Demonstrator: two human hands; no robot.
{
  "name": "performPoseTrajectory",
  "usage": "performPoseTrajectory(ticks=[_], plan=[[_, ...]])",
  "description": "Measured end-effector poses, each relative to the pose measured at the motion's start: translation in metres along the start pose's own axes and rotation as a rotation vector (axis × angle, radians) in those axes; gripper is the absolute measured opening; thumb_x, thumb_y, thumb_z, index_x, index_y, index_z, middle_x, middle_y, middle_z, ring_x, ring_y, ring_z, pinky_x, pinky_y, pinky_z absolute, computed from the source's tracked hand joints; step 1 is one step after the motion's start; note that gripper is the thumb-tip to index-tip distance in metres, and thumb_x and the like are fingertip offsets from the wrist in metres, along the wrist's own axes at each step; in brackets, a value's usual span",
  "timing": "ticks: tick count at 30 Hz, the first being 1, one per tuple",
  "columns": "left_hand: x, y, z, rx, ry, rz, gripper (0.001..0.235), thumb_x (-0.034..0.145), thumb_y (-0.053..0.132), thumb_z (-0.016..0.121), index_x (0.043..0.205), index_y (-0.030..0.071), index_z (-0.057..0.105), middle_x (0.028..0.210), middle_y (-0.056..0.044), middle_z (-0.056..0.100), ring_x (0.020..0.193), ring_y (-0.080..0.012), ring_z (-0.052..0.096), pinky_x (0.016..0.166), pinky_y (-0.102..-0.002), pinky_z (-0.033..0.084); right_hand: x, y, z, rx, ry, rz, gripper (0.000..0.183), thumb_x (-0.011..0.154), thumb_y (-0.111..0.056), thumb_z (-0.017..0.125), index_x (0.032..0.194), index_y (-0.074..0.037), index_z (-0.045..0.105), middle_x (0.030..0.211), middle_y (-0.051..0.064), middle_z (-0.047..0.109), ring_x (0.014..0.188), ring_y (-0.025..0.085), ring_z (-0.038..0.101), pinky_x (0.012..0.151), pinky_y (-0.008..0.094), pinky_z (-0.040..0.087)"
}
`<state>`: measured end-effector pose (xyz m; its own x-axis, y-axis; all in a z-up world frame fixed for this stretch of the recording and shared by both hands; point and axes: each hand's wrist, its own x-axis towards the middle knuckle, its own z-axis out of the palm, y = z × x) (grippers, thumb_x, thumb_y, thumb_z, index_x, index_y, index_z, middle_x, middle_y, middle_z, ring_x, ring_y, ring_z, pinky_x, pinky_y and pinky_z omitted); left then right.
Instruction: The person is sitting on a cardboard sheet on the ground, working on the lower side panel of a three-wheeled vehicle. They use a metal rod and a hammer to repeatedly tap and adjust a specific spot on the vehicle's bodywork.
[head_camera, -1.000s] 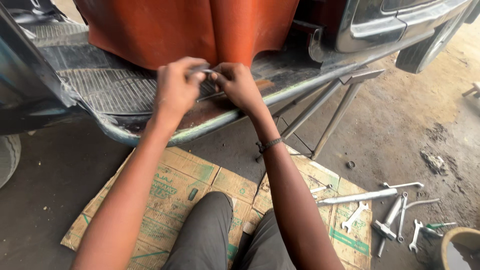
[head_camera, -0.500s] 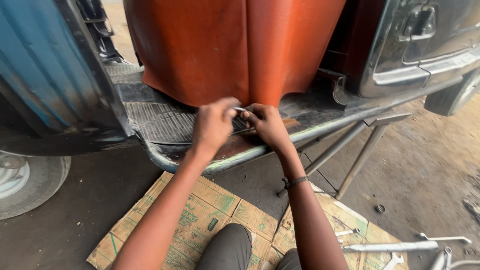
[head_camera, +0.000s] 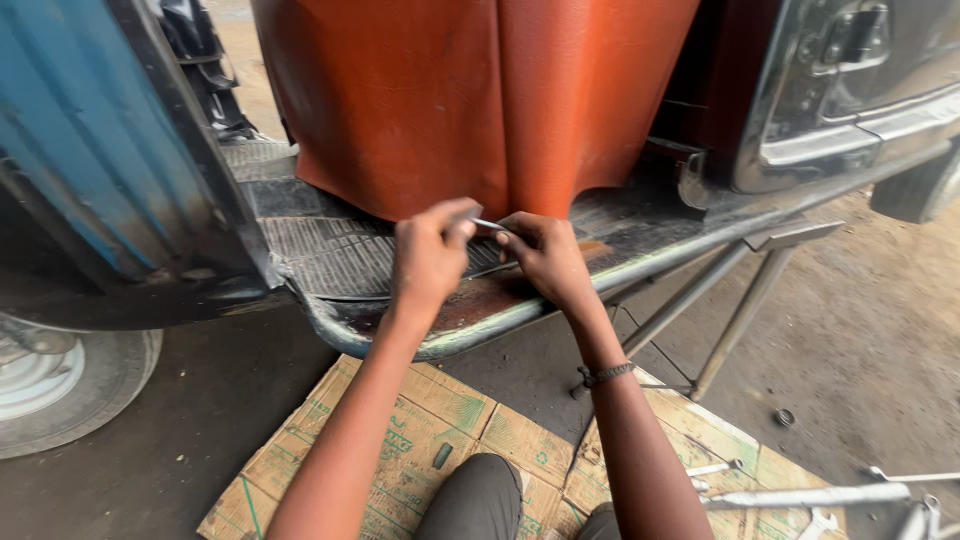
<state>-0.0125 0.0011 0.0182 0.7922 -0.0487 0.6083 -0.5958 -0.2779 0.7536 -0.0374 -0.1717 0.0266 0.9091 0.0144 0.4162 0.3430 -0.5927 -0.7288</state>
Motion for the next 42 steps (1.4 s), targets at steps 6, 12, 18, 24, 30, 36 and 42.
performPoseTrajectory(ticks=[6,12,18,24,30,36,42], plan=[[-0.003,0.008,-0.004,0.061,0.059,0.106,0.027,0.091,0.006,0.068,0.117,0.001,0.074,0.109,-0.022,0.076,0.102,-0.0344,0.076,0.088,-0.038,0.059,-0.001,0.000,0.000,0.089,0.025,0.088,0.016,0.092,-0.008,0.072,0.105,-0.001,0.076,0.072,0.005,0.074,0.059,0.009,0.060,0.056,0.030,0.049],[-0.007,0.014,0.004,0.139,-0.067,0.166,0.027,0.091,0.005,0.068,0.117,-0.001,0.073,0.111,-0.023,0.074,0.101,-0.0397,0.072,0.086,-0.042,0.057,-0.005,0.005,0.002,0.137,0.103,-0.114,0.014,0.093,-0.007,0.071,0.104,0.001,0.075,0.080,0.005,0.078,0.070,0.006,0.070,0.062,0.026,0.055],[-0.004,0.006,0.003,0.107,-0.001,0.200,0.025,0.091,0.003,0.067,0.115,0.001,0.074,0.113,-0.021,0.075,0.103,-0.0341,0.075,0.091,-0.040,0.059,-0.004,0.007,0.003,-0.027,0.158,-0.224,0.016,0.090,-0.006,0.075,0.104,0.001,0.078,0.087,0.009,0.079,0.076,0.008,0.075,0.069,0.026,0.058],[-0.001,0.007,-0.003,0.151,0.002,-0.084,0.025,0.095,0.006,0.065,0.117,0.002,0.073,0.111,-0.019,0.075,0.101,-0.0322,0.075,0.086,-0.038,0.059,-0.005,0.004,0.005,-0.059,0.116,-0.074,0.014,0.092,-0.008,0.074,0.103,-0.001,0.077,0.081,0.011,0.079,0.069,0.014,0.075,0.065,0.030,0.057],[0.005,0.000,-0.009,0.115,-0.019,-0.183,0.026,0.091,0.008,0.068,0.116,0.002,0.074,0.108,-0.021,0.075,0.097,-0.0328,0.077,0.084,-0.039,0.060,-0.006,-0.007,0.008,-0.292,0.118,-0.022,0.017,0.088,-0.015,0.078,0.102,-0.006,0.080,0.077,0.017,0.075,0.062,0.027,0.071,0.062,0.036,0.053],[0.008,0.000,-0.008,0.022,-0.108,-0.360,0.027,0.090,0.012,0.070,0.116,0.007,0.075,0.101,-0.019,0.077,0.091,-0.0302,0.080,0.083,-0.040,0.059,-0.008,-0.002,0.012,-0.263,0.195,-0.144,0.016,0.088,-0.014,0.078,0.100,-0.004,0.079,0.081,0.016,0.074,0.069,0.028,0.074,0.065,0.036,0.056],[0.004,-0.017,0.000,-0.095,-0.158,-0.112,0.025,0.086,0.009,0.072,0.111,0.004,0.078,0.104,-0.017,0.079,0.095,-0.0287,0.079,0.088,-0.036,0.059,-0.009,0.005,0.012,-0.174,0.199,-0.240,0.014,0.088,-0.009,0.073,0.101,-0.006,0.077,0.086,0.013,0.077,0.075,0.022,0.078,0.068,0.033,0.059]])
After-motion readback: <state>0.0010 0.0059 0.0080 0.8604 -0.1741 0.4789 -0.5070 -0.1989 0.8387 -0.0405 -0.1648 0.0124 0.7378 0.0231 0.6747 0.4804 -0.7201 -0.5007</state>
